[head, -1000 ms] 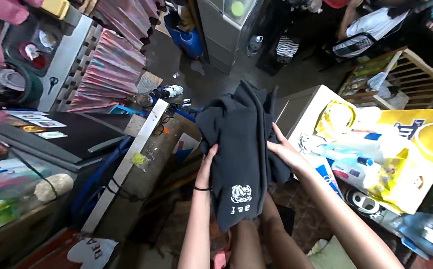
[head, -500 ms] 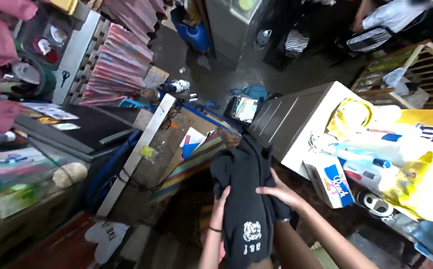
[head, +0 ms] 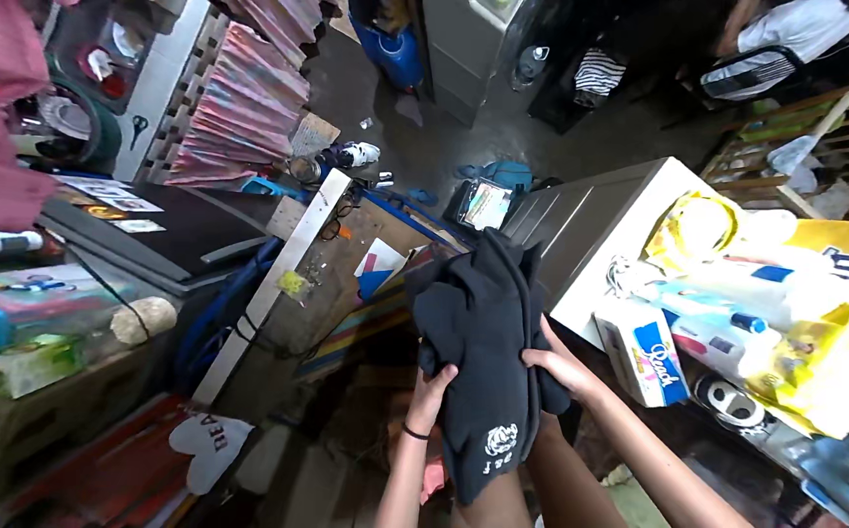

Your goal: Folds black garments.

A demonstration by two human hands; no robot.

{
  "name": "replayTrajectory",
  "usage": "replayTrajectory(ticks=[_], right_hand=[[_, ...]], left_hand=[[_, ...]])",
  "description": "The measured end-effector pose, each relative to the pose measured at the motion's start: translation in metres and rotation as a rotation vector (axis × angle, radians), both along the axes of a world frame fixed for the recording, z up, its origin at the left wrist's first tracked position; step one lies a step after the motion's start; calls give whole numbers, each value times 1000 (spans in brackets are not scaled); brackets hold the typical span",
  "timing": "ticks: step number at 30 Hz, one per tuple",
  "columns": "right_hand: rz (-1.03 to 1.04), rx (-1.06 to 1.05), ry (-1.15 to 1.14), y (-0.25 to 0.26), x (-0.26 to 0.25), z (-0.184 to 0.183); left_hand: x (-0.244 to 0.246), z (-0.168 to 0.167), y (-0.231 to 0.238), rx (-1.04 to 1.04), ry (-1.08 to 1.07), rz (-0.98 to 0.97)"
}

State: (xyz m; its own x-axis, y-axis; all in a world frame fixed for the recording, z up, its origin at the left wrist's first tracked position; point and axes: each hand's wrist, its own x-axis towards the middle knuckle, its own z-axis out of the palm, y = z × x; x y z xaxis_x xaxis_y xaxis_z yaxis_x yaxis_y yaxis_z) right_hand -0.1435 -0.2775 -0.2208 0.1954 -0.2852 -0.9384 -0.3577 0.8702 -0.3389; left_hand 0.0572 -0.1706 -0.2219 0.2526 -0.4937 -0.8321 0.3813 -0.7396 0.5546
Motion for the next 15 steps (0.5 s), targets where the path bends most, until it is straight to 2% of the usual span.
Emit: replayTrajectory(ticks=[7,15], right_hand=[[-3,63,52,14,-3,-2],[-51,-5,16,-12,-1,-14]], left_hand=[[-5,6,20,91,84,-55],[-5,-17,-18,52,54,-46]])
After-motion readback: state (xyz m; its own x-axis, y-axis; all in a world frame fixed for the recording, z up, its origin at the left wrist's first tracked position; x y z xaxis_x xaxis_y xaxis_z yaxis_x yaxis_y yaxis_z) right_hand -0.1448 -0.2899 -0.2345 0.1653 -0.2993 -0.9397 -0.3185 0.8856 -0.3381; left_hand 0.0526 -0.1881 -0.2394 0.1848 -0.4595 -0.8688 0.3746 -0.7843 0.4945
